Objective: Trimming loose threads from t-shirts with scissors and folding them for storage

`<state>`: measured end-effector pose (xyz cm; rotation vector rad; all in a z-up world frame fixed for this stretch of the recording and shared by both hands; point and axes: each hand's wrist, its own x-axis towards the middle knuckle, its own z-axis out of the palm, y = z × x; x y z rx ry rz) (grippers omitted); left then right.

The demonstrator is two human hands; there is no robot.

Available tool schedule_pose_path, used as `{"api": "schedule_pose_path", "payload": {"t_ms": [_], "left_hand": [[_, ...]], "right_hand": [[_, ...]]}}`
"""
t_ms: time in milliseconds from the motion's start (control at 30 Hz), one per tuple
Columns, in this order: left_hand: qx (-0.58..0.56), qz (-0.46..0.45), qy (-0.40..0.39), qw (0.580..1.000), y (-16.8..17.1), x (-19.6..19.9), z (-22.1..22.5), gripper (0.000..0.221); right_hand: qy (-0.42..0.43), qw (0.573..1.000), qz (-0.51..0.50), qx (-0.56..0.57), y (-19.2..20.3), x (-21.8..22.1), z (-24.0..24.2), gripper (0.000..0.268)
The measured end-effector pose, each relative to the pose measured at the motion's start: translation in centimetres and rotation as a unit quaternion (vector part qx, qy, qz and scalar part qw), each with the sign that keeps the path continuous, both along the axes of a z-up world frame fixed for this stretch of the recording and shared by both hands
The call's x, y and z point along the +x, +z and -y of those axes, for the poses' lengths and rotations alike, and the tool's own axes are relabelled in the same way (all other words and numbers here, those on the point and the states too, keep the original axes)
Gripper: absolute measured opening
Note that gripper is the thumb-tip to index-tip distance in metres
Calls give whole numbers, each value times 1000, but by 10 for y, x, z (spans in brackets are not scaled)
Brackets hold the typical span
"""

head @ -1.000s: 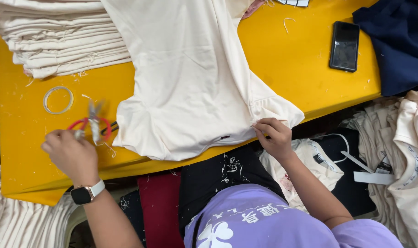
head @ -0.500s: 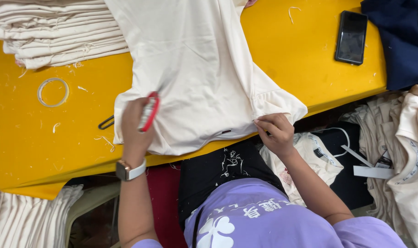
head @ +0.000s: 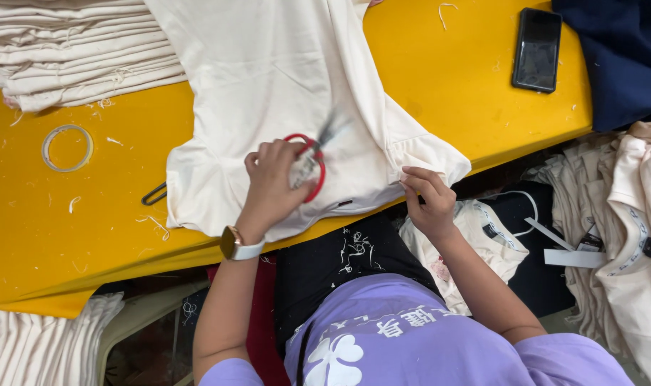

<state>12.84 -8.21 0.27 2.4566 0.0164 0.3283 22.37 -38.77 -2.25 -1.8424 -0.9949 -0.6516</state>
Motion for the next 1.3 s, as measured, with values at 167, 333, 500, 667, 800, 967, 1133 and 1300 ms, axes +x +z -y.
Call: {"api": "schedule_pose_path", "payload": {"t_ms": [167,333,500,667,800,967,1133,1300], "left_hand": [[253,43,-51,965,-7,7,27,60],[320,110,-98,936,-11,23,39,40],[318,80,-114,938,-7,31,51,33],[313,74,-127,939,-9,36,54,33],[311,65,-132,939,-2,33,55,33],[285,36,-99,953,11,23,21,39],[218,51,165,961,39,-16,-29,45],[219,67,323,918,20,-64,-87,40]], "right_hand": [[-4,1000,12,-5,-5,2,2,8],[-13,1000,14,3,-11,4,3,5],[-34,999,23,6,-24,6,7,6],[-49,997,56,6,-27,10,9,10],[-11,997,69,30,-30,9,9,15],[51,995,71,51,-13,13,12,45],[13,998,-39,46,15,26,-1,7],[31,994,-103,8,36,39,-27,6]]}}
